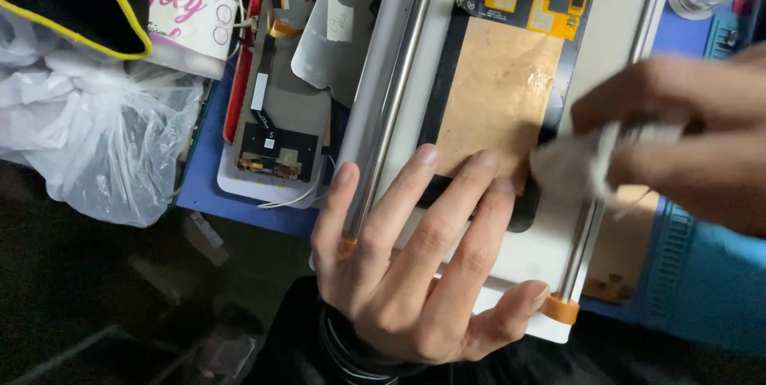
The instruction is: Cleaning and preparing a mobile phone screen on a screen separator machine using a cloth and tweezers.
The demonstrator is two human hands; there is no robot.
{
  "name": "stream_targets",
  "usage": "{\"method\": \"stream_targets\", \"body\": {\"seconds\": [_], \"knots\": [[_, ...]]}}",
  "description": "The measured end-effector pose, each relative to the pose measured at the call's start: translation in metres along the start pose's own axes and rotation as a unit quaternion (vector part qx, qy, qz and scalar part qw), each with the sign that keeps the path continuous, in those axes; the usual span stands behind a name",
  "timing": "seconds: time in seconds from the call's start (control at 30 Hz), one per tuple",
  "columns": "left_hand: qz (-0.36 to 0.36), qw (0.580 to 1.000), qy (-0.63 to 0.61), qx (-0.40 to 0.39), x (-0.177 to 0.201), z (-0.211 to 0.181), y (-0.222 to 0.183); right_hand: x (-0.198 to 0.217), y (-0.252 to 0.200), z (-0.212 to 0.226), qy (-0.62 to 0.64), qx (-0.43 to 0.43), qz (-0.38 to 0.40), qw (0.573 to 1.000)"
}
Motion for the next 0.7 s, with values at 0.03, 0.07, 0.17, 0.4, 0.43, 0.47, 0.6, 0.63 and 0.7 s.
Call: {"method": "stream_targets", "body": {"seconds": [0.03, 0.07, 0.17, 0.4, 0.43, 0.47, 0.6, 0.63, 0.7], "knots": [[-0.001, 1.000, -0.001, 0.002, 0.000, 0.000, 0.001, 0.008, 0.000, -0.012, 0.006, -0.011, -0.042, 0.999], [-0.002, 1.000, -0.002, 0.004, 0.001, 0.000, 0.002, 0.017, 0.000, -0.025, 0.013, -0.022, -0.085, 0.996], [0.000, 1.000, 0.004, 0.007, 0.003, -0.001, 0.004, 0.019, 0.018, 0.010, -0.024, -0.013, -0.016, 0.999], [0.007, 1.000, -0.002, 0.021, 0.002, -0.001, 0.004, 0.025, 0.016, -0.013, -0.053, -0.050, -0.024, 0.997], [0.004, 1.000, 0.000, 0.014, 0.003, -0.001, 0.005, 0.023, 0.021, 0.001, -0.031, -0.024, -0.028, 0.999], [0.001, 1.000, 0.003, 0.007, 0.003, -0.002, 0.005, 0.021, 0.026, 0.014, -0.009, 0.001, -0.032, 0.999], [0.011, 1.000, 0.007, 0.004, 0.003, -0.002, 0.005, 0.013, 0.018, 0.002, 0.057, 0.023, 0.011, 0.998], [0.014, 1.000, 0.001, 0.008, 0.002, -0.002, 0.005, 0.018, 0.012, -0.015, -0.016, -0.010, -0.005, 1.000], [0.015, 1.000, -0.003, 0.012, 0.002, -0.001, 0.004, 0.024, 0.007, -0.024, -0.091, -0.039, -0.021, 0.995]]}}
Point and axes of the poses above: each hand's wrist, its own y-axis towards the middle knuckle, its own x-axis out of the back of the hand, z = x × y, the point moved 8 cm from there along y, towards the middle knuckle, and after that the axes turned 8 degrees about x, right-handed, at the moved point
